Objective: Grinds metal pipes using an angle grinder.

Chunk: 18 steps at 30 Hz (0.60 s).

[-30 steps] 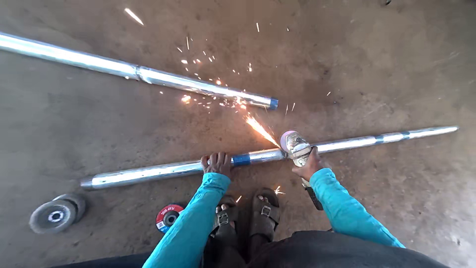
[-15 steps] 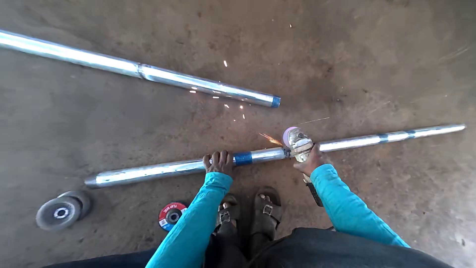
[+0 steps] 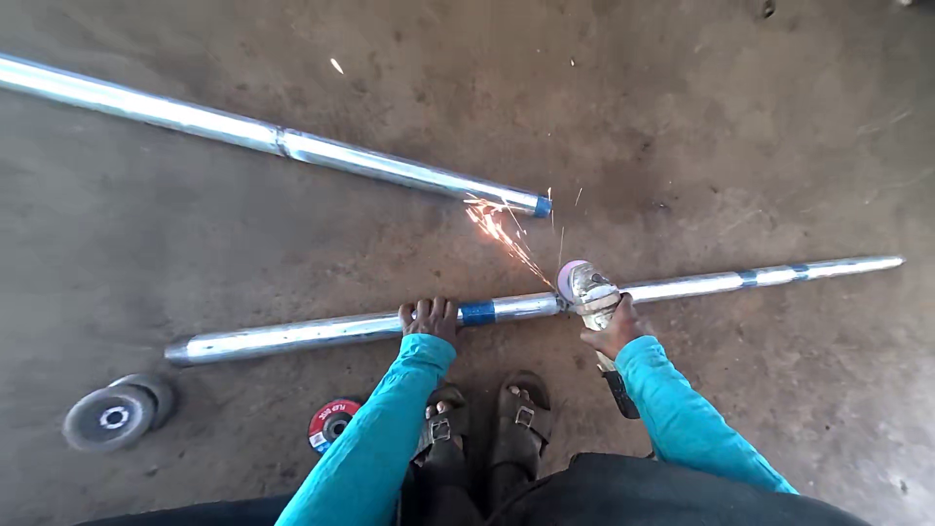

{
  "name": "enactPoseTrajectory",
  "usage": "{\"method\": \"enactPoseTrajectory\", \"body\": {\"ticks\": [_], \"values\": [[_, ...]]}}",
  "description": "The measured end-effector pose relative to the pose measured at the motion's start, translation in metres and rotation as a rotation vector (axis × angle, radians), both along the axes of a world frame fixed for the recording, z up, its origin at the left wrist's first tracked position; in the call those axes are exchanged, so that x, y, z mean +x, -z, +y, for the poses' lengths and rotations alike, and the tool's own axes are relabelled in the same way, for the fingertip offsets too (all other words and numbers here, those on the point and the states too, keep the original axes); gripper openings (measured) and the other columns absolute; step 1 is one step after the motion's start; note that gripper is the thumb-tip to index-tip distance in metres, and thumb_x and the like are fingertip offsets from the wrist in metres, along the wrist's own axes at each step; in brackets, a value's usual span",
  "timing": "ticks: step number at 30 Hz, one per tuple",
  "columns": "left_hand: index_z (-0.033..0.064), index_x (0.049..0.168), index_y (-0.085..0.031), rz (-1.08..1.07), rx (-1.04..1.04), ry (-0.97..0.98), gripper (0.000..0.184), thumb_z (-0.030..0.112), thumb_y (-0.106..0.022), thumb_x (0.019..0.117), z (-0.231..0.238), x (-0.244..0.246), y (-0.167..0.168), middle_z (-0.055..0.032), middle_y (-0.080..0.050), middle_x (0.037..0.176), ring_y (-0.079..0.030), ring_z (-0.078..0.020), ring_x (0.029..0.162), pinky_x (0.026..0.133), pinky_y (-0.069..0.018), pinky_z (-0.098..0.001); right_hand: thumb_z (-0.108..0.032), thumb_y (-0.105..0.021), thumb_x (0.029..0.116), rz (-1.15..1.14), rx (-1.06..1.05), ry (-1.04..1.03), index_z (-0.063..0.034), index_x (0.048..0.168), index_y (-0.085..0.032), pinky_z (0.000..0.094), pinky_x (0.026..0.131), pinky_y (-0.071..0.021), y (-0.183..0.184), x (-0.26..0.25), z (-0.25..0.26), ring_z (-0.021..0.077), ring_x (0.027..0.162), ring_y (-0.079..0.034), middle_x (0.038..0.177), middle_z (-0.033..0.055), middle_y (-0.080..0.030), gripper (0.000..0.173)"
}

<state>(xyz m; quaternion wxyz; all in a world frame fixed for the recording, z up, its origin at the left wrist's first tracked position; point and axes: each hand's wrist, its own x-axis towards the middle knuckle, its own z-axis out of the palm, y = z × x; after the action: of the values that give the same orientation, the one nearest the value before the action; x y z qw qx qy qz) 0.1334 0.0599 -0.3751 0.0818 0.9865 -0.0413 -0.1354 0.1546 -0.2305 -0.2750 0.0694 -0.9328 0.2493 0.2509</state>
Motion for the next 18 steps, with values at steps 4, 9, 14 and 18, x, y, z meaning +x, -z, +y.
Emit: {"method": "enactPoseTrajectory", "body": {"ticks": [4,9,14,18], "values": [[0.0130,0.134,-0.063,0.053,0.019,0.015,0.062,0.058,-0.069,0.0926,0.002,0.006,-0.004,-0.0150,-0.066,0.131,-0.059,-0.0380,0.126,0.109,-0.0372,-0.0636,-0.041,-0.094,0.0690,-0.001,0.014,0.022,-0.0023,0.154,-0.033,0.0659,0.093,-0.0535,0.001,0.001,0.008,0.0471,0.112,-0.069,0.121,0.0287,-0.069,0.112],[0.0129,0.138,-0.060,0.167,0.022,0.018,0.066,0.062,-0.065,0.0937,0.002,0.018,-0.013,-0.0148,-0.063,0.136,-0.057,-0.0379,0.129,0.110,-0.0368,-0.0627,-0.041,-0.094,0.0702,0.026,-0.018,0.007,-0.0017,0.155,-0.032,0.0642,0.094,-0.0541,-0.004,0.003,0.007,0.0473,0.113,-0.068,0.122,0.0286,-0.068,0.112],[0.0129,0.136,-0.062,0.188,0.003,0.020,0.065,0.062,-0.066,0.0937,0.003,0.020,-0.015,-0.0150,-0.064,0.135,-0.058,-0.0381,0.128,0.108,-0.0383,-0.0631,-0.039,-0.095,0.0708,0.024,0.000,0.031,-0.0030,0.156,-0.030,0.0644,0.095,-0.0535,-0.003,-0.002,0.012,0.0480,0.115,-0.067,0.124,0.0293,-0.067,0.113],[0.0129,0.136,-0.061,0.220,0.017,0.014,0.065,0.062,-0.065,0.0940,0.001,0.022,-0.018,-0.0139,-0.063,0.137,-0.056,-0.0366,0.130,0.109,-0.0372,-0.0619,-0.042,-0.094,0.0691,-0.002,-0.039,0.019,-0.0039,0.154,-0.034,0.0640,0.094,-0.0536,-0.001,-0.002,0.012,0.0457,0.113,-0.069,0.121,0.0274,-0.069,0.111]]}}
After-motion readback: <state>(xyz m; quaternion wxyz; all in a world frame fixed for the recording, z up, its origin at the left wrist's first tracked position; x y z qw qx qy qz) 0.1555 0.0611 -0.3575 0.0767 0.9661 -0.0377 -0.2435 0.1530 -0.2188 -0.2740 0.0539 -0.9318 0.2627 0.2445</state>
